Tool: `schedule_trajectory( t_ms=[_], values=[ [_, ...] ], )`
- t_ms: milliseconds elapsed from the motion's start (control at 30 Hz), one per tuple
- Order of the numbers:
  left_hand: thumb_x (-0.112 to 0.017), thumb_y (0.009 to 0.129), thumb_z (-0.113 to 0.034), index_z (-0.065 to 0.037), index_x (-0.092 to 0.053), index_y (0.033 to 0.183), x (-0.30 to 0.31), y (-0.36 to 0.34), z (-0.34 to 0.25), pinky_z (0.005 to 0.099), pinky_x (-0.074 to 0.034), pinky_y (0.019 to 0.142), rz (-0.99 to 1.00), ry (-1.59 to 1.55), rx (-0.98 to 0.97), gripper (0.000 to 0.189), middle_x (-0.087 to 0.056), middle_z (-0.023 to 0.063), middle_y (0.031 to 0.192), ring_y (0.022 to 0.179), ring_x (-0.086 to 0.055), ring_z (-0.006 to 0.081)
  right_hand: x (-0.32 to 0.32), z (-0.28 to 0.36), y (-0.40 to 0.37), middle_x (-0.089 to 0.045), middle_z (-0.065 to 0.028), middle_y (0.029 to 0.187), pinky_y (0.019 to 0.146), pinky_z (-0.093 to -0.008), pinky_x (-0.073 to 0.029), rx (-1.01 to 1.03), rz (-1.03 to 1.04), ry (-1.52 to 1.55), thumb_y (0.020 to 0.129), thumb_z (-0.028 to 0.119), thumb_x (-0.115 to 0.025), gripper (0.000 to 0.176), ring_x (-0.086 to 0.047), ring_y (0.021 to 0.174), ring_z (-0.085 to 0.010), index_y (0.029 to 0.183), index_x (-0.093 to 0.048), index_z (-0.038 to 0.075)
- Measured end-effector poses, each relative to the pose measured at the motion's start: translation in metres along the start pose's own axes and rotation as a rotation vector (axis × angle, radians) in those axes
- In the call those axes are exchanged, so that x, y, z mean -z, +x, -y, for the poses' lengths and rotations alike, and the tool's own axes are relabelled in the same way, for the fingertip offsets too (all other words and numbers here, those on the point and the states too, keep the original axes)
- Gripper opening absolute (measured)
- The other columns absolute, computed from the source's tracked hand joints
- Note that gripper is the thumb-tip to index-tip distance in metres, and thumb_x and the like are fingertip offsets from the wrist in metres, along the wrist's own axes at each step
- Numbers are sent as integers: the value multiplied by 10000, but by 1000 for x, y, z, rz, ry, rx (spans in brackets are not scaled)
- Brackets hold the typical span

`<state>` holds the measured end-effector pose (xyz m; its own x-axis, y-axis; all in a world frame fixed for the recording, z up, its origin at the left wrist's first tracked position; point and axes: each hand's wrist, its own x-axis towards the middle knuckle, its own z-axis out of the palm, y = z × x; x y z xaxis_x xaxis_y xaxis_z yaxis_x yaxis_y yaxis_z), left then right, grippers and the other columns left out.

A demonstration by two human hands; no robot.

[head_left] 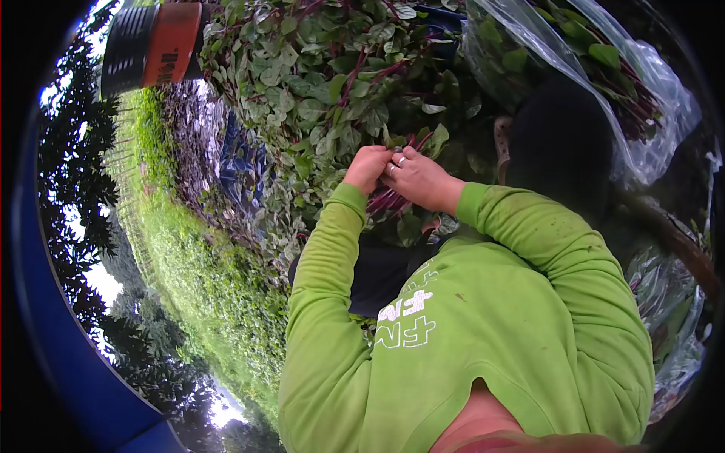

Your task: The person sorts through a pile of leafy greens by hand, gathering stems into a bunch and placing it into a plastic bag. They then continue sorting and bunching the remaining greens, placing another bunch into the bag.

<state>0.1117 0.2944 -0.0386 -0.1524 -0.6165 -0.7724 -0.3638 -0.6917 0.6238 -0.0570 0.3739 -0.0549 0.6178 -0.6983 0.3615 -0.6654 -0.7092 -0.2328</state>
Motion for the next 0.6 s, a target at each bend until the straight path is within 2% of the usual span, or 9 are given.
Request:
schedule_trajectory(
  t_ms=[133, 233, 300, 367, 400, 500, 567, 600],
  values=[
    [-616, 961, -80, -17, -709, 1005, -10, 2, 8, 314, -542, 650, -60, -22, -169, 120, -720, 70, 880, 772, -691, 147, -3, 2, -2, -667, -36, 1012, 942, -376, -445, -10, -39, -15, 887, 194, -572, 220, -619, 1047, -213, 1073, -662, 121],
    [-629, 973, -129, 0, -677, 1135, 13, 7, 17, 338, -582, 781, -397, -205, -383, 213, -718, 139, 1062, 946, -700, 199, -5, 2, -3, -666, -45, 1012, 929, -378, -448, -10, -55, -65, 887, 186, -566, 255, -622, 1044, -214, 1112, -633, 85],
    [-644, 987, -228, 81, -581, 1314, 54, -10, 21, 425, -563, 971, -827, 74, -788, 454, -609, 251, 1312, 1166, -632, 308, -6, 3, -2, -664, -51, 1015, 922, -380, -450, -13, -53, -88, 888, 182, -563, 286, -623, 1038, -214, 1142, -614, 61],
    [-654, 997, -297, 77, -429, 1477, 100, -22, -7, 490, -427, 1163, -987, -1265, -390, 648, -463, 246, 1498, 1374, -478, 358, -7, 2, -3, -660, -56, 1023, 916, -381, -450, -2, -63, -79, 888, 180, -562, 317, -622, 1030, -215, 1170, -597, 38],
    [-655, 996, -302, 56, -387, 1526, 101, -13, 5, 518, -426, 1141, -969, -1015, -353, 694, -529, 213, 1465, 1350, -524, 352, -6, 3, -3, -658, -57, 1029, 924, -382, -450, 9, -72, -85, 890, 181, -560, 325, -621, 1034, -216, 1179, -599, 37],
    [-644, 979, -431, -50, -430, 1546, 45, -19, -10, 549, -377, 1146, -345, -104, -424, 716, -572, 188, 1459, 1363, -518, 345, -3, 5, 2, -653, -62, 1051, 956, -389, -446, 22, -86, -75, 895, 190, -551, 347, -619, 1051, -221, 1203, -602, 37],
    [-639, 953, -462, -87, -635, 1388, 11, -1, -34, 514, -430, 1077, -69, 349, -503, 575, -661, 170, 1354, 1279, -595, 313, -2, 8, 0, -654, -65, 1068, 988, -399, -443, 22, -46, -36, 901, 203, -544, 360, -618, 1070, -226, 1216, -605, 40],
    [-672, 901, -457, -91, -686, 1320, 2, 21, -44, 508, -441, 1069, -45, 725, -389, 556, -673, 168, 1335, 1266, -611, 314, -3, 9, -1, -654, -64, 1067, 998, -402, -440, 21, -41, -83, 902, 210, -543, 361, -617, 1073, -225, 1215, -608, 43]
  ],
)
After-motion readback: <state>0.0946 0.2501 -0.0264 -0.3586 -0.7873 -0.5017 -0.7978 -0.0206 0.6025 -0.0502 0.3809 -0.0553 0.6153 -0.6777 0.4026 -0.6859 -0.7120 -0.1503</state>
